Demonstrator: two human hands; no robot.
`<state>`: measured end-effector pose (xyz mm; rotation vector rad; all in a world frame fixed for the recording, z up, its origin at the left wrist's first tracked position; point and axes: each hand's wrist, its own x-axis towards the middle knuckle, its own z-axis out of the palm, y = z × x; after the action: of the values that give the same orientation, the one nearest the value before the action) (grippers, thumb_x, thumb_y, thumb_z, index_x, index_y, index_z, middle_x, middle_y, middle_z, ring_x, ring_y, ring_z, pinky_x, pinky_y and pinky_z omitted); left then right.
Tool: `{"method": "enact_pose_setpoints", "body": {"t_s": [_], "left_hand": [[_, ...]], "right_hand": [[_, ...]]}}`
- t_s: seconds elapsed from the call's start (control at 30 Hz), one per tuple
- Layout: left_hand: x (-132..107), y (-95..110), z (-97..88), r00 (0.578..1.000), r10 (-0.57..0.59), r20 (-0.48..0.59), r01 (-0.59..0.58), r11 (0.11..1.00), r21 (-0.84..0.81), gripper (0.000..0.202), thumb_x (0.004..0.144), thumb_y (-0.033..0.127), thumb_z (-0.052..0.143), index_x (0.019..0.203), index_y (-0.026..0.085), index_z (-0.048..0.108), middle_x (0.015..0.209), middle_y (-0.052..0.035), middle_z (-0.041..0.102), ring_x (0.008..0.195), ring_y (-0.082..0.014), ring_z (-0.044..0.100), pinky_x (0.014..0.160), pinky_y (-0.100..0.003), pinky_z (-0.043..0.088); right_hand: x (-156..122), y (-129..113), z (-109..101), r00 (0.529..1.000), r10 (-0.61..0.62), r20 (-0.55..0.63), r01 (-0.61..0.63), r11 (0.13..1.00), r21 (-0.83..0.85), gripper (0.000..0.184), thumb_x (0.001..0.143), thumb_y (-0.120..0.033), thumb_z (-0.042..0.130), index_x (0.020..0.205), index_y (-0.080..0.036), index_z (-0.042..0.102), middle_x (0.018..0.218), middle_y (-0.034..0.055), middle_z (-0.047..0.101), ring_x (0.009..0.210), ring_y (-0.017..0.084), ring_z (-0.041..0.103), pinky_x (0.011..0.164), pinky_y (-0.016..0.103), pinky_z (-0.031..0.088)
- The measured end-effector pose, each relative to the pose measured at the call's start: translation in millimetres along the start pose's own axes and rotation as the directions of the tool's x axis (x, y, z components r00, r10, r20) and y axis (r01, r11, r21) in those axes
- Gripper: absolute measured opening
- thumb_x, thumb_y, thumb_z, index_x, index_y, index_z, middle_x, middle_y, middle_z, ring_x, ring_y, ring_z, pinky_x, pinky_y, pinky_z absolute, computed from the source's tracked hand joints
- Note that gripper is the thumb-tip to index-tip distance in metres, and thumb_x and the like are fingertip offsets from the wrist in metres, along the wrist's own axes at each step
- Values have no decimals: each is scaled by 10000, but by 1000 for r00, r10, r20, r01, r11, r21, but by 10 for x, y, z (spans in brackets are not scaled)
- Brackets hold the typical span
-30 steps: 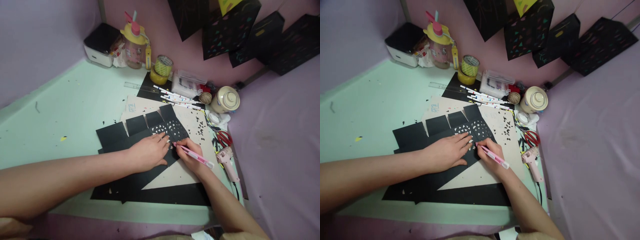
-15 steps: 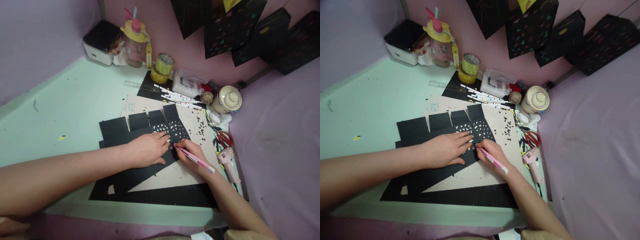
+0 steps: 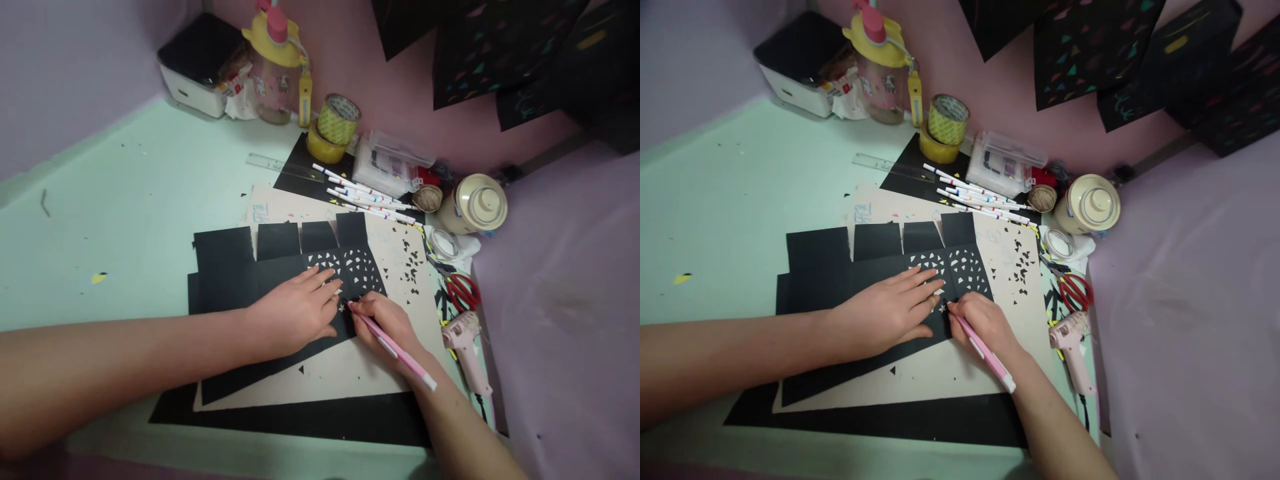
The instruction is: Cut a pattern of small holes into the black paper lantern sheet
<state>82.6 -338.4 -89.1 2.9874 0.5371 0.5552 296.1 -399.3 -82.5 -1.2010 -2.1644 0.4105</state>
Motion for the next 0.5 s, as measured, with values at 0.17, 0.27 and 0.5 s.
{"method": "enact_pose_setpoints", "body": {"t_s": [0.17, 0.27, 0.5], "left_hand": [[-7, -17, -9, 1000, -8, 0, 8, 1000, -21, 454, 860, 463, 637, 1090, 73, 671, 1244, -175, 634, 1223, -332, 541, 1052, -465, 401], [-2, -19, -21, 1000, -10, -3, 10, 1000, -17, 447, 860, 469, 634, 1086, 85, 677, 1241, -158, 640, 1214, -324, 548, 1052, -453, 410], [-3, -24, -29, 1000, -5, 4, 6, 1000, -30, 440, 859, 464, 637, 1076, 82, 677, 1244, -167, 636, 1222, -323, 544, 1055, -452, 408]], "right_hand": [[16, 41, -30, 998, -41, 53, 41, 999, -2, 212, 866, -68, 518, 983, -243, 538, 772, 26, 620, 673, 160, 591, 596, 288, 495], [11, 57, -42, 997, -53, 64, 52, 999, 3, 218, 862, -57, 523, 980, -240, 530, 762, 22, 603, 664, 154, 562, 593, 282, 482], [-18, 121, -45, 996, -51, 72, 52, 999, -14, 135, 892, -121, 533, 913, -252, 555, 724, 9, 596, 632, 152, 559, 576, 280, 463]]}}
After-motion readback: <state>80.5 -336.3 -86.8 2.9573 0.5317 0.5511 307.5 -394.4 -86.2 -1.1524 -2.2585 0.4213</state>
